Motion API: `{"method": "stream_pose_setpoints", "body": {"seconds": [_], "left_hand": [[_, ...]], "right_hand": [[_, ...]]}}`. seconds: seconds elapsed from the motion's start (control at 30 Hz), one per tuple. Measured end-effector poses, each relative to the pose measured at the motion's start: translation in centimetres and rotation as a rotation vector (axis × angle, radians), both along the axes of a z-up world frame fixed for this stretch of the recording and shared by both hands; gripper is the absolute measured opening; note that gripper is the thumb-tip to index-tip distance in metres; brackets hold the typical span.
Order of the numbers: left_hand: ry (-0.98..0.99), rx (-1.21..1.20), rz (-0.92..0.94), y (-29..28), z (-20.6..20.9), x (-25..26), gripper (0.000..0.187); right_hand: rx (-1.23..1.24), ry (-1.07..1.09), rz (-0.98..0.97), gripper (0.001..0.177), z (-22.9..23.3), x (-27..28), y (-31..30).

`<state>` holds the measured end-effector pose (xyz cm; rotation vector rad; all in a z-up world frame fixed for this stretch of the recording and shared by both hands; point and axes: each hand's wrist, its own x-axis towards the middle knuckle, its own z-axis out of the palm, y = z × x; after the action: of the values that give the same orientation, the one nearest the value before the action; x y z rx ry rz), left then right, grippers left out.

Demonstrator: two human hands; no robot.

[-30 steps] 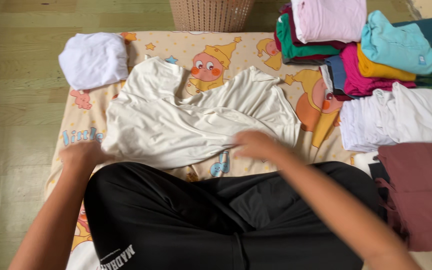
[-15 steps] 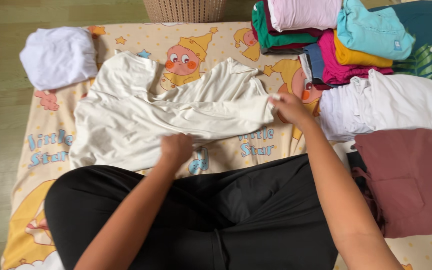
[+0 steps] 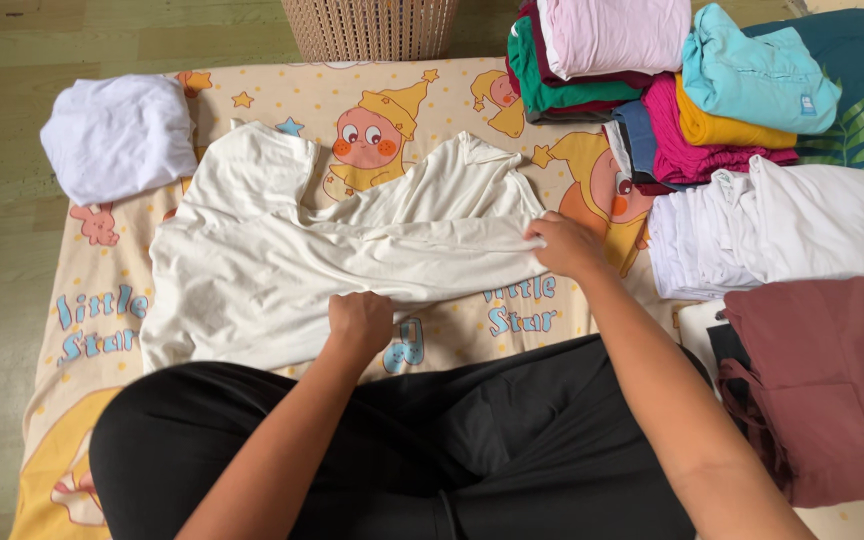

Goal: The person folds a white t-shirt, a white long-sleeved shirt, and a pair of black pants on a patterned mat. Each item is smoothed, folded into a compact rectangle, and placed into a growing stack.

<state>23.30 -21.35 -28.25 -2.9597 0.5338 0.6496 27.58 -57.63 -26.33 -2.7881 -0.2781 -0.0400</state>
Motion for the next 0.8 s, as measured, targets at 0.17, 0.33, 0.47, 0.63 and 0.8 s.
{"method": "stream_pose_setpoints", "body": {"seconds": [0.17,0.33,0.47,0.63,0.8], "left_hand": [[0.28,0.012,0.012,-0.3,1.9,2.2,0.028],[-0.13,-0.22,0.068,3.7,3.0,7.6,0.055],[-0.285,-0.49,0.143,6.9,2.4,11.9,0.042],[-0.035,-0.413,0.208,8.7,2.9,13.9,0.035],[0.058,-0.305,0.268,8.5,4.1,15.2,0.041]], "right_hand": [[0.189,0.253,-0.22,0.019,0.2,1.9,-2.8],[0.416,0.071,0.083,0.019,-0.1,8.7,-2.6],[0.722,0.577,0.059,0.026,-3.1,14.8,2.6],[0.949,0.721,-0.177,0.026,-7.4,18.9,4.5],[0.124,0.247,-0.212,0.019,-5.6,20.8,-2.4]]}}
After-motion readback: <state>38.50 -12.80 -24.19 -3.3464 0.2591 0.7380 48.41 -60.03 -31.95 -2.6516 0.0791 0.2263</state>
